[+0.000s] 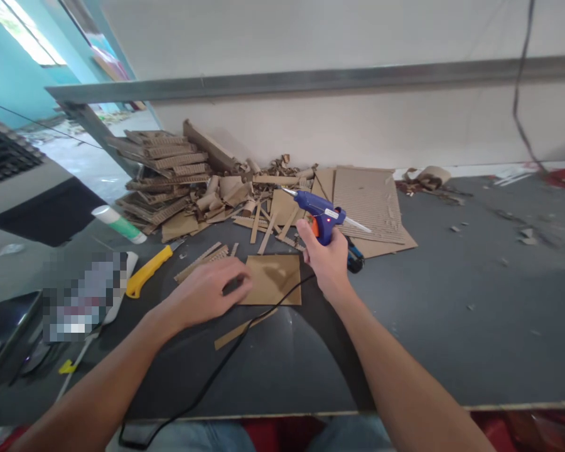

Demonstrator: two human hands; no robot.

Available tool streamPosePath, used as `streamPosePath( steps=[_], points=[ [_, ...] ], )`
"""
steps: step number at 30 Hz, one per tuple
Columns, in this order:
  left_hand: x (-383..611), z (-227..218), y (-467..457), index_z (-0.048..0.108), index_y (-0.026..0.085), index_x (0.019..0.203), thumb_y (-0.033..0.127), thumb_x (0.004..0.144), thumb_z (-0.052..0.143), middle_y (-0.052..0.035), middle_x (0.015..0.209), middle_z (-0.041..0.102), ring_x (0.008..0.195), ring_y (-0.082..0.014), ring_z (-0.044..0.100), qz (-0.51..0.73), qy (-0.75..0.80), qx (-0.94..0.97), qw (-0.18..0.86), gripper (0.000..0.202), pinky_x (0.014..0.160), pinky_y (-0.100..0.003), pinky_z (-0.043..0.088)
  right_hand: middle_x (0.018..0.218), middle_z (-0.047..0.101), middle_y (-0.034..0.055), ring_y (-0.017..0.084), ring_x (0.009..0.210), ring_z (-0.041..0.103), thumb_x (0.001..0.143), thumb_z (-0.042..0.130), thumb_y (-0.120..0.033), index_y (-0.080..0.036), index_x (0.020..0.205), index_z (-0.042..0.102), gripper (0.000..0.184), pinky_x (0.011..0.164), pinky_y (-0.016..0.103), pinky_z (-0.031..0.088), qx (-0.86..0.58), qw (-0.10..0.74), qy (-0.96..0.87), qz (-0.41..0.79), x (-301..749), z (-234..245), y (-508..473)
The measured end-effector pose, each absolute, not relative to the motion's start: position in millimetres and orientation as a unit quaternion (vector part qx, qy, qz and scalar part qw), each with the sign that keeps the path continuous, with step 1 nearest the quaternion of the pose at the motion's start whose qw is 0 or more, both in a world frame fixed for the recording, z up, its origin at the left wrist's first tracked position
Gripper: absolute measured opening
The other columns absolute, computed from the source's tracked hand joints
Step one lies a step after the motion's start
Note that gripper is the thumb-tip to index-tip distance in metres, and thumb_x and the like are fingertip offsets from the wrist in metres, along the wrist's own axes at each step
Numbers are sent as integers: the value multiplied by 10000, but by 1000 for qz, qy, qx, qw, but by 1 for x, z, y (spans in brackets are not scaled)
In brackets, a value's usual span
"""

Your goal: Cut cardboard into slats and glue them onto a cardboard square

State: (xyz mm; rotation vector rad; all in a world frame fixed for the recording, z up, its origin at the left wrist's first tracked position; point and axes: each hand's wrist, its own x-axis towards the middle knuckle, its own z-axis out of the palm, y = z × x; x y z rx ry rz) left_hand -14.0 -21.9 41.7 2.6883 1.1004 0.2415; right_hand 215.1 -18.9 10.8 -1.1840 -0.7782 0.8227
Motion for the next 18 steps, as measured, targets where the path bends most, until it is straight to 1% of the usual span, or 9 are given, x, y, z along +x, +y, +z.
streamPosePath(
  steps=[2, 3, 6, 9, 11, 13, 15, 16, 18],
  points=[
    [-10, 51, -28, 663, 211, 892, 448, 945, 558, -20, 859, 680, 802, -192, 649, 1, 332, 928, 168, 265, 694, -287, 436, 485, 431, -98, 63, 352, 422, 702, 804, -527, -225, 704, 450, 465, 308, 189, 306, -519, 685, -351, 372, 220, 17, -18],
    [-8, 55, -31, 667, 213, 862, 469, 916, 603, -15, 842, 689, 779, -194, 653, -35, 316, 930, 184, 268, 658, -285, 418, 487, 433, -97, 65, 354, 427, 704, 804, -510, -228, 708, 448, 455, 305, 186, 297, -512, 687, -350, 378, 222, 20, -17],
    [-4, 60, -37, 669, 216, 851, 387, 879, 672, -17, 867, 712, 789, -213, 671, -84, 306, 930, 185, 173, 634, -288, 395, 491, 438, -93, 69, 350, 431, 730, 782, -475, -231, 725, 453, 410, 294, 176, 256, -507, 681, -350, 396, 230, 28, -14],
    [-4, 62, -39, 671, 221, 861, 279, 872, 660, -32, 880, 717, 787, -223, 677, -106, 321, 924, 176, 60, 638, -293, 405, 488, 459, -85, 67, 344, 417, 751, 767, -468, -224, 735, 473, 383, 305, 182, 274, -525, 644, -401, 385, 240, 24, -14],
    [-5, 66, -38, 671, 221, 799, 229, 844, 650, -39, 815, 710, 741, -229, 671, -141, 333, 915, 177, 50, 614, -295, 401, 475, 468, -78, 74, 352, 426, 764, 755, -485, -218, 731, 482, 383, 322, 191, 300, -535, 621, -440, 367, 248, 16, -16],
    [-5, 73, -32, 659, 222, 714, 174, 796, 633, -43, 747, 697, 697, -235, 662, -183, 348, 902, 176, 99, 587, -296, 389, 474, 472, -76, 80, 359, 434, 782, 734, -499, -213, 750, 501, 370, 335, 198, 312, -542, 612, -452, 358, 254, 6, -20],
    [-7, 82, -21, 644, 224, 678, 151, 760, 618, -46, 723, 688, 664, -240, 650, -203, 392, 884, 157, 113, 564, -300, 378, 480, 481, -74, 84, 368, 434, 812, 700, -501, -203, 793, 537, 340, 353, 207, 324, -550, 601, -462, 351, 259, -1, -26],
    [-9, 87, -13, 639, 223, 674, 161, 771, 607, -51, 724, 685, 657, -243, 645, -203, 425, 872, 135, 120, 560, -305, 377, 474, 487, -72, 88, 375, 437, 827, 684, -495, -197, 810, 556, 325, 370, 214, 339, -558, 588, -476, 340, 260, -4, -29],
    [-16, 95, 2, 647, 223, 698, 227, 777, 659, -64, 729, 677, 672, -260, 647, -185, 496, 844, 85, 80, 562, -314, 392, 459, 500, -61, 99, 395, 451, 836, 679, -476, -186, 813, 587, 306, 414, 232, 372, -577, 566, -502, 309, 262, -8, -33]
  ],
)
